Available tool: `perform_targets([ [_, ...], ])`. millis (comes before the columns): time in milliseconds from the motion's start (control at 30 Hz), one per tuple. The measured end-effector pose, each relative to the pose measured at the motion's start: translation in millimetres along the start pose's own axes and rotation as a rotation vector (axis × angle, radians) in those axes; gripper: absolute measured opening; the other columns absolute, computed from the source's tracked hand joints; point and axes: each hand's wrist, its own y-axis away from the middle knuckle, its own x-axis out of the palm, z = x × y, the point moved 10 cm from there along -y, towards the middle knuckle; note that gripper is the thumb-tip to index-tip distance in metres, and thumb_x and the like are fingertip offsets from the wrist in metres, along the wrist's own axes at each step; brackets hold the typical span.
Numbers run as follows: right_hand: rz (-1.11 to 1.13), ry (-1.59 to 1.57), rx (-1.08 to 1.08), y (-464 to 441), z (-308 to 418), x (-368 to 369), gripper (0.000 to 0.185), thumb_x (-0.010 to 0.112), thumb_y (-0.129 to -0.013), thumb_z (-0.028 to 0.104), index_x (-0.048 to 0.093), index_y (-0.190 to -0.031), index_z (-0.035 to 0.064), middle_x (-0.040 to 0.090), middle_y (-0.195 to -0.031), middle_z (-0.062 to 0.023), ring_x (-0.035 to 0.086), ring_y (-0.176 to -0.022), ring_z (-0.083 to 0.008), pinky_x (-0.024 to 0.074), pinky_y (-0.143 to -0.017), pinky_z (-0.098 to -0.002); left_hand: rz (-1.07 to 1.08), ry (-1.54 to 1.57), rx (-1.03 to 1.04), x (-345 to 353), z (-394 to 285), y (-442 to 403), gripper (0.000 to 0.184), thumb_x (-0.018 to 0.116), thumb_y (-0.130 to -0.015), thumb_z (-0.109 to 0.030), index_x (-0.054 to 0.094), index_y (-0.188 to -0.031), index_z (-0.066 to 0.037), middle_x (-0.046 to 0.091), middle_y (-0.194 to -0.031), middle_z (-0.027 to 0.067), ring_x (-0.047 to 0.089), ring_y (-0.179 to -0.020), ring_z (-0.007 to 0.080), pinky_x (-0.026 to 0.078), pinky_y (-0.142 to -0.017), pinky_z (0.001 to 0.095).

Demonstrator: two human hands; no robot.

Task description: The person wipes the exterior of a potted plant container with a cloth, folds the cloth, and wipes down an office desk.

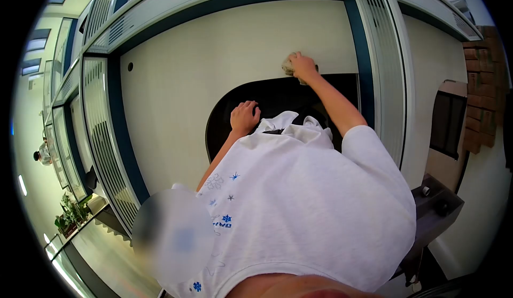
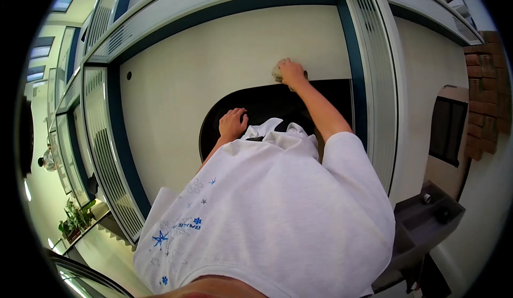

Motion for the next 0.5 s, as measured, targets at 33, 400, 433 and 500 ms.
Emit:
perform_targets([
  [33, -0.004, 0.007, 0.024, -0.9, 4.9, 1.6, 0.064, 0.088, -0.074, 0.017, 0.06, -0.133, 0.0193, 0.06, -0.129, -0.0162, 0.068, -0.111, -0.036, 0.0585, -0.088, -0.0472, 0.004, 0.002, 0.008, 0.1, -0.8, -1.0, 0.022, 0.064, -0.091, -0.026, 0.077, -0.099, -0.009, 0.075, -0.1, 0.0048, 0.071, -0.094, 0.0277, 0.058, -0.08, 0.0432],
  [400, -0.315, -0.238, 0.2, 24.1, -15.5, 12.9, 0.071, 0.087, -0.077, 0.028, 0.052, -0.138, 0.025, 0.055, -0.126, -0.0145, 0.066, -0.113, -0.0388, 0.0595, -0.082, -0.0513, 0.016, 0.0, -0.032, -2.4, 5.6, 5.1, 0.023, 0.064, -0.091, -0.027, 0.077, -0.097, -0.01, 0.074, -0.098, 0.0049, 0.07, -0.094, 0.026, 0.058, -0.082, 0.042],
  [433, -0.35, -0.299, 0.284, 26.7, -21.6, 16.8, 0.07, 0.086, -0.078, 0.028, 0.051, -0.139, 0.0253, 0.054, -0.127, -0.0146, 0.065, -0.113, -0.0391, 0.0593, -0.082, -0.0518, 0.021, 0.002, -0.022, -2.3, 5.7, 4.6, 0.023, 0.064, -0.091, -0.027, 0.077, -0.096, -0.009, 0.074, -0.097, 0.0052, 0.07, -0.094, 0.0259, 0.057, -0.082, 0.0419],
  [500, -0.422, -0.401, 0.451, 31.8, -40.7, 14.9, 0.068, 0.084, -0.082, 0.028, 0.049, -0.14, 0.026, 0.053, -0.13, -0.015, 0.065, -0.114, -0.0399, 0.059, -0.083, -0.0528, 0.028, 0.001, -0.039, -1.8, 7.1, 5.3, 0.023, 0.063, -0.091, -0.026, 0.077, -0.096, -0.009, 0.074, -0.099, 0.005, 0.07, -0.095, 0.026, 0.057, -0.083, 0.0422],
])
